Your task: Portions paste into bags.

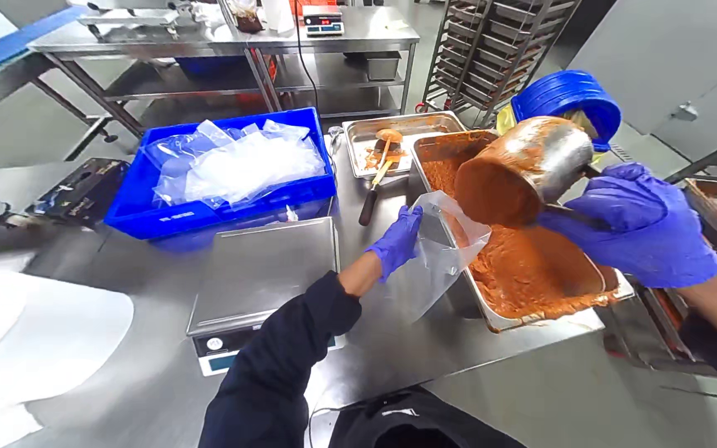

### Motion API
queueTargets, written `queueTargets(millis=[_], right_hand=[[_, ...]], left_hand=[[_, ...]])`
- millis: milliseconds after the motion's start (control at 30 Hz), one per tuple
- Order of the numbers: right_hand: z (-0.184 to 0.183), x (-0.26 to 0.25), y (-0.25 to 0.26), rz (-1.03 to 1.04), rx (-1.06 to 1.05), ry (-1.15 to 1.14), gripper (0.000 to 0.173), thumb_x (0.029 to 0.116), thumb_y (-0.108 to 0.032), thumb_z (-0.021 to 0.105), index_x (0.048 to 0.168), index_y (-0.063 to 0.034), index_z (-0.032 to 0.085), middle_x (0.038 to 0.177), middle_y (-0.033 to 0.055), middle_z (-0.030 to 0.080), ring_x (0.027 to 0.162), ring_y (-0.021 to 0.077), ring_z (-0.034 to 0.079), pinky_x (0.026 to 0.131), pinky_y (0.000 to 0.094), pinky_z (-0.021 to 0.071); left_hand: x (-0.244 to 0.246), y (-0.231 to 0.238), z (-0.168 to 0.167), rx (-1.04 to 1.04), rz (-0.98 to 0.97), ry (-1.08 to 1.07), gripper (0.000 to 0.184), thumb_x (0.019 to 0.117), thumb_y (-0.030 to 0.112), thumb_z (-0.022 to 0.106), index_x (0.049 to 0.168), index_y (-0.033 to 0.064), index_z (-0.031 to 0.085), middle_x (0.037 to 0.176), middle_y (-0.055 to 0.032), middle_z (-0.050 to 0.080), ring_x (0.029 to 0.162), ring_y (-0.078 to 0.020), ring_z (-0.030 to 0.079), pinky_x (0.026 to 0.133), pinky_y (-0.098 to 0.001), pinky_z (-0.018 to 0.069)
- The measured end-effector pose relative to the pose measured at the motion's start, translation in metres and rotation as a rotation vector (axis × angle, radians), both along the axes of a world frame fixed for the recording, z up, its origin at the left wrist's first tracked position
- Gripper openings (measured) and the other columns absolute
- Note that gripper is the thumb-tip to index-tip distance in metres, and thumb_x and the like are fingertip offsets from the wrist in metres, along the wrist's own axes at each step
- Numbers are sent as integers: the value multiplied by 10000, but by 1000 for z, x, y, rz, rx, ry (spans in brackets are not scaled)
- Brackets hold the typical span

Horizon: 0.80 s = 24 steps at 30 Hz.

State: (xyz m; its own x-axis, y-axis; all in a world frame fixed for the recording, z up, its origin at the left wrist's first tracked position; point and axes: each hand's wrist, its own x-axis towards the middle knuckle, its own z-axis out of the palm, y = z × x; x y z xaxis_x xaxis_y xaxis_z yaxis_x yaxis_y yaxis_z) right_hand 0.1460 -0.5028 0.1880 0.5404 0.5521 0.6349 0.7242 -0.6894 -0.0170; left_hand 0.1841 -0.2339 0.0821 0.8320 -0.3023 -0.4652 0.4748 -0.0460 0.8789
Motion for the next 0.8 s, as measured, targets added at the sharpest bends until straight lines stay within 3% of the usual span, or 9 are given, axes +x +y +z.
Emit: queueTargets(millis=[100, 167, 233, 333, 467, 667, 733, 800], right_hand=[[-4, 12, 9, 109, -188, -93, 368, 978, -237, 630, 686, -12, 622, 596, 121, 553, 616, 244, 543, 853, 400, 423], [-5, 18, 12, 137, -239, -115, 330, 977, -227, 611, 710, -35, 642, 614, 109, 570, 643, 241, 563, 888, 396, 418], [-5, 21, 14, 167, -264, -148, 304, 984, -207, 601, 732, -40, 632, 612, 97, 534, 649, 236, 544, 900, 387, 403], [-7, 19, 15, 185, -318, -230, 306, 1030, -208, 544, 761, -64, 553, 614, 70, 451, 645, 226, 499, 888, 364, 400], [-8, 13, 15, 187, -348, -246, 331, 1053, -208, 514, 755, -65, 517, 598, 70, 422, 628, 234, 480, 881, 360, 404], [-16, 8, 15, 211, -374, -281, 280, 1065, -201, 493, 818, -70, 511, 634, 66, 407, 647, 239, 460, 863, 359, 399], [-20, 3, 15, 191, -434, -333, 267, 1076, -180, 448, 839, -76, 515, 637, 60, 412, 635, 245, 459, 848, 367, 408], [-32, 0, 16, 183, -471, -346, 297, 1045, -121, 440, 779, -77, 564, 596, 59, 461, 595, 254, 483, 789, 378, 426]], left_hand=[[-1, 1, 2, 7, -36, -7, 578, 1130, 403, 211, 1627, 126, 109, 1578, -245, 315, 1370, -372, 426, 1040, -583, 421], [-2, 1, 4, -20, -43, -3, 554, 1131, 396, 189, 1603, 105, 183, 1524, -242, 370, 1309, -355, 463, 1004, -565, 436], [-2, 2, 9, -30, -72, -16, 532, 1132, 389, 182, 1536, 66, 307, 1394, -223, 471, 1181, -316, 528, 931, -517, 479], [0, 1, 0, -44, -109, -15, 475, 1134, 376, 208, 1376, 52, 456, 1034, -96, 552, 854, -173, 569, 724, -346, 514], [10, 5, -28, -124, -45, 93, 480, 1123, 434, 242, 1320, 66, 481, 895, -65, 543, 714, -154, 560, 626, -319, 509], [5, 10, -25, -174, -14, 157, 499, 1123, 441, 225, 1367, 66, 445, 938, -88, 541, 757, -177, 574, 669, -339, 526], [4, 10, -25, -183, 1, 159, 485, 1123, 437, 224, 1290, 62, 482, 886, -72, 540, 726, -166, 573, 645, -329, 525], [4, 8, -30, -230, 4, 164, 470, 1122, 435, 230, 1251, 72, 500, 862, -61, 556, 709, -154, 587, 623, -316, 531]])
